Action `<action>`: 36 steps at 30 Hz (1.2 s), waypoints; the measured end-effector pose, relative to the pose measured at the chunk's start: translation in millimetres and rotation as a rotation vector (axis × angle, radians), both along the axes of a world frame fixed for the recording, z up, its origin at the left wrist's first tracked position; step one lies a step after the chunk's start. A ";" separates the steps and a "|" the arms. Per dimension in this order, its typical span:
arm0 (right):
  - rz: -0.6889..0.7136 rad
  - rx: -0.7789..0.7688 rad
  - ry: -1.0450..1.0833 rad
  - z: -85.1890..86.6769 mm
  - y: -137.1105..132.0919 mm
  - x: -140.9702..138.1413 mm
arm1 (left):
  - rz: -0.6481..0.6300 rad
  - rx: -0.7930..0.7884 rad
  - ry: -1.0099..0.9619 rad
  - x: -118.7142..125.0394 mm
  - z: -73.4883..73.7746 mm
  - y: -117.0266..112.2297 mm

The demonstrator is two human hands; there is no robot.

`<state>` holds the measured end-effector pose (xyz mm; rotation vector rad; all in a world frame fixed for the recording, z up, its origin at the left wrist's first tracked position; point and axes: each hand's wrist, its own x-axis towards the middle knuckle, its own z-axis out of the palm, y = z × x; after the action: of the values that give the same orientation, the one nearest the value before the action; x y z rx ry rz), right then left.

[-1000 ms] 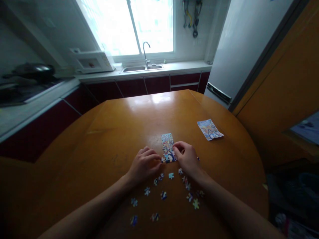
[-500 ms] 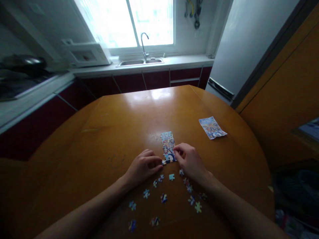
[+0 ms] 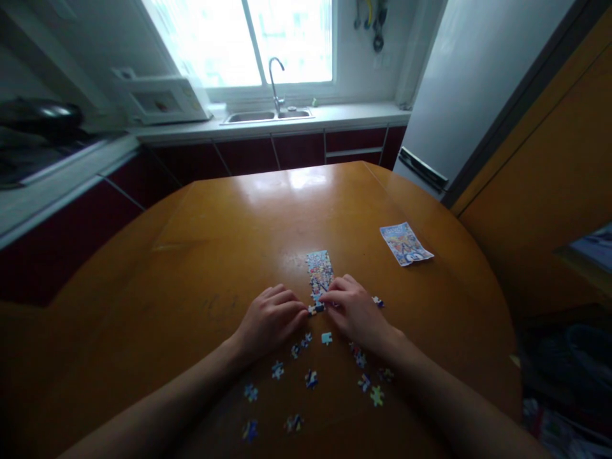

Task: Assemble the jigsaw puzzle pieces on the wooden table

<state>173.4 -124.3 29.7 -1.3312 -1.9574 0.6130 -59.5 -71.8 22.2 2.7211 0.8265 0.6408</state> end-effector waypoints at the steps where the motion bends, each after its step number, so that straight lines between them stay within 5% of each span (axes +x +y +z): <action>1: 0.030 0.016 -0.037 -2.0 -0.4 -2.0 | 0.004 -0.022 -0.016 -0.1 1.6 -0.6; 18: 0.019 0.115 -0.181 -20.9 7.2 -23.8 | 0.140 -0.458 -0.621 -4.0 -10.8 2.6; 27: -0.004 0.124 -0.115 -14.2 2.9 -25.8 | 0.330 -0.682 -1.081 4.4 -2.8 6.4; 36: 0.127 0.118 -0.015 -4.5 -28.7 -69.5 | 0.319 -0.891 -1.376 15.5 5.5 -4.0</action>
<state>103.9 -153.1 25.2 -1.1494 -2.0696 0.5392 -44.1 -75.8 27.7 0.9433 0.7885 1.4416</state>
